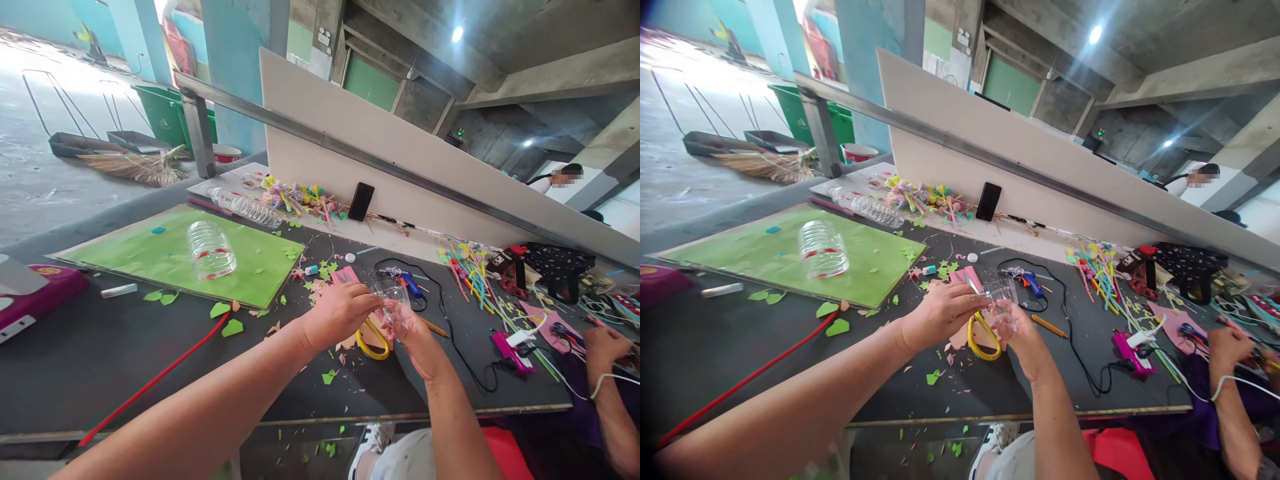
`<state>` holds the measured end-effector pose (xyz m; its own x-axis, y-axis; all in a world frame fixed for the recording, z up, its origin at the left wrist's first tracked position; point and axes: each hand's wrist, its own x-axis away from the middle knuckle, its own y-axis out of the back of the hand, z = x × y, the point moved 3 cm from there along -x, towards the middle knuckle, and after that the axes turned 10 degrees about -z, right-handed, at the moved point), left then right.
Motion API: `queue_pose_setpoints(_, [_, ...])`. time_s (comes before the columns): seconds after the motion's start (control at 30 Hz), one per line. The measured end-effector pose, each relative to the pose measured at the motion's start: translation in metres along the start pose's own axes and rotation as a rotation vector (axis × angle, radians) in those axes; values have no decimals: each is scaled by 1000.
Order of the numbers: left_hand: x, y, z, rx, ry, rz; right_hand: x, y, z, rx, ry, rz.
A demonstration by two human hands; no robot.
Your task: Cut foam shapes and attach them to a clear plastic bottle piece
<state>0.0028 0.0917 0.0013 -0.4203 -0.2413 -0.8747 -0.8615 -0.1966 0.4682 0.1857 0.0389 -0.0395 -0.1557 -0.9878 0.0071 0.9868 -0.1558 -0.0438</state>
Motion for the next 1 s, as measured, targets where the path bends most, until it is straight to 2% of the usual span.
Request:
queue_pose_setpoints(0.2, [1, -4, -1, 17, 6, 70, -2, -2, -6, -10, -23, 13])
queue_pose_setpoints(0.43, [5, -9, 1, 87, 48, 96, 5, -7, 1, -17, -13, 21])
queue_pose_setpoints(0.77, [4, -10, -6, 107, 74, -1, 0, -6, -7, 23, -9, -29])
queue_pose_setpoints(0.87, [5, -13, -7, 101, 34, 24, 3, -12, -3, -3, -11, 6])
queue_pose_setpoints(1.0, [5, -17, -9, 32, -69, 93, 5, -13, 0, -54, -29, -13])
